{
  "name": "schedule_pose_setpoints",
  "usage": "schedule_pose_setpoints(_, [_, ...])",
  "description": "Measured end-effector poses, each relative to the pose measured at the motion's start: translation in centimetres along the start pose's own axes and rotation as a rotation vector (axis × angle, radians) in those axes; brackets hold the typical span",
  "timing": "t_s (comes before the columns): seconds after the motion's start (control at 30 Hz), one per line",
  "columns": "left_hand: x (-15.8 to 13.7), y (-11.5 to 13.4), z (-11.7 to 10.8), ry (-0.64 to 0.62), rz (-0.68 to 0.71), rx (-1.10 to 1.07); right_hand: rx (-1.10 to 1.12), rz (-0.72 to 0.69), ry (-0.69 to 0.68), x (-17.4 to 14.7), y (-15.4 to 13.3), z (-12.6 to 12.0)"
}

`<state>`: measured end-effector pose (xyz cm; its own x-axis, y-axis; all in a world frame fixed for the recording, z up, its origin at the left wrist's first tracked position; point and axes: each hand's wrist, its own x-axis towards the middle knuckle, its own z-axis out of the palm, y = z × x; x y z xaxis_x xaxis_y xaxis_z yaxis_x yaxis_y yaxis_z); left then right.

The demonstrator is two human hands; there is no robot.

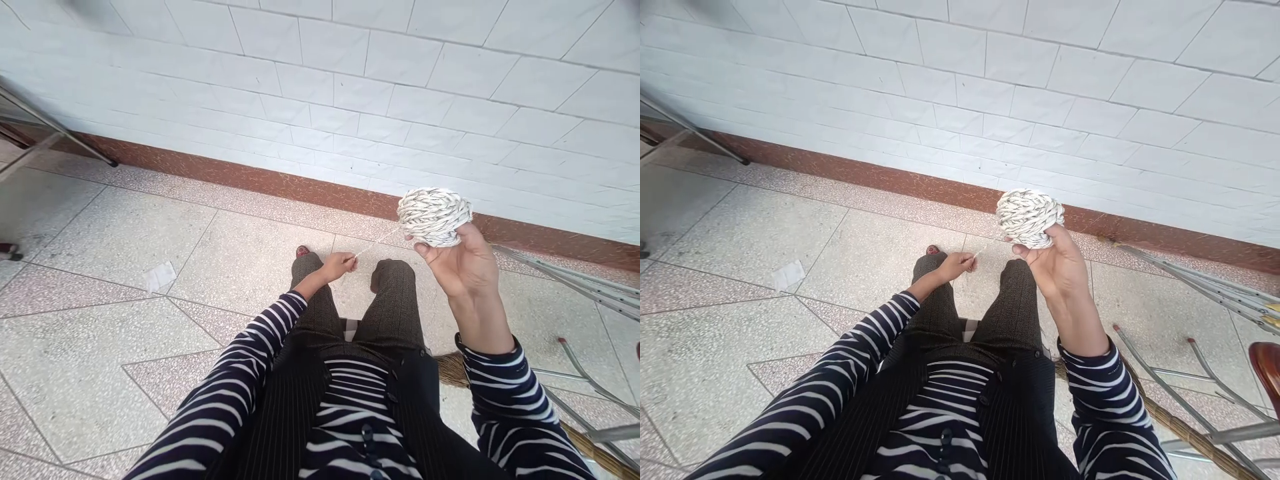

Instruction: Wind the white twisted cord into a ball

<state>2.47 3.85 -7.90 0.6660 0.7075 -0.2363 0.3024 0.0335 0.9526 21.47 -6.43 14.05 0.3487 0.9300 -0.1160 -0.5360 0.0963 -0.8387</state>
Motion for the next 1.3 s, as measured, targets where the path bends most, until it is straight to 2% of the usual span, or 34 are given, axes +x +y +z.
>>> schedule_pose_setpoints(0.07, [0.0,-0.7,0.4,-0.026,-0.026,0.047,-0.011,-0.006,0.001,-0.2,-0.4,0.1])
schedule_pose_setpoints(0.17, [0.2,-0.2,0.6,0.124,-0.027,0.126,-0.016,0.022,-0.018,-0.4,-0.1,0.2])
schedule_pose_setpoints(0.23, [0.3,1.5,0.6,0.203,0.051,0.066,-0.023,0.032,-0.030,-0.5,0.5,0.4])
schedule_pose_setpoints(0.37, [-0.1,6.9,1.6,0.104,0.274,-0.269,-0.057,0.048,-0.065,-0.3,1.7,1.0])
schedule_pose_setpoints(0.43, [-0.5,9.0,2.4,0.045,0.303,-0.381,-0.086,0.060,-0.090,0.0,2.2,1.4])
schedule_pose_setpoints(0.5, [-0.9,10.1,3.0,0.016,0.304,-0.419,-0.121,0.067,-0.095,0.3,2.5,1.4])
schedule_pose_setpoints(0.6, [-1.5,9.3,3.1,0.019,0.297,-0.339,-0.156,0.087,-0.042,0.9,2.7,0.7])
schedule_pose_setpoints(0.8, [-3.2,4.6,2.1,0.019,0.166,-0.042,-0.160,-0.008,0.027,1.7,1.3,-1.2])
schedule_pose_setpoints(0.97, [-4.8,2.3,2.3,-0.011,0.016,-0.055,-0.209,-0.054,-0.016,2.1,0.1,-1.2])
schedule_pose_setpoints(1.13, [-6.4,3.0,1.7,-0.062,0.025,0.186,-0.390,-0.124,0.019,4.0,1.4,-2.7])
schedule_pose_setpoints(1.3, [-8.7,6.4,-0.1,-0.091,0.168,0.387,-0.755,-0.121,0.056,6.7,4.6,-6.5])
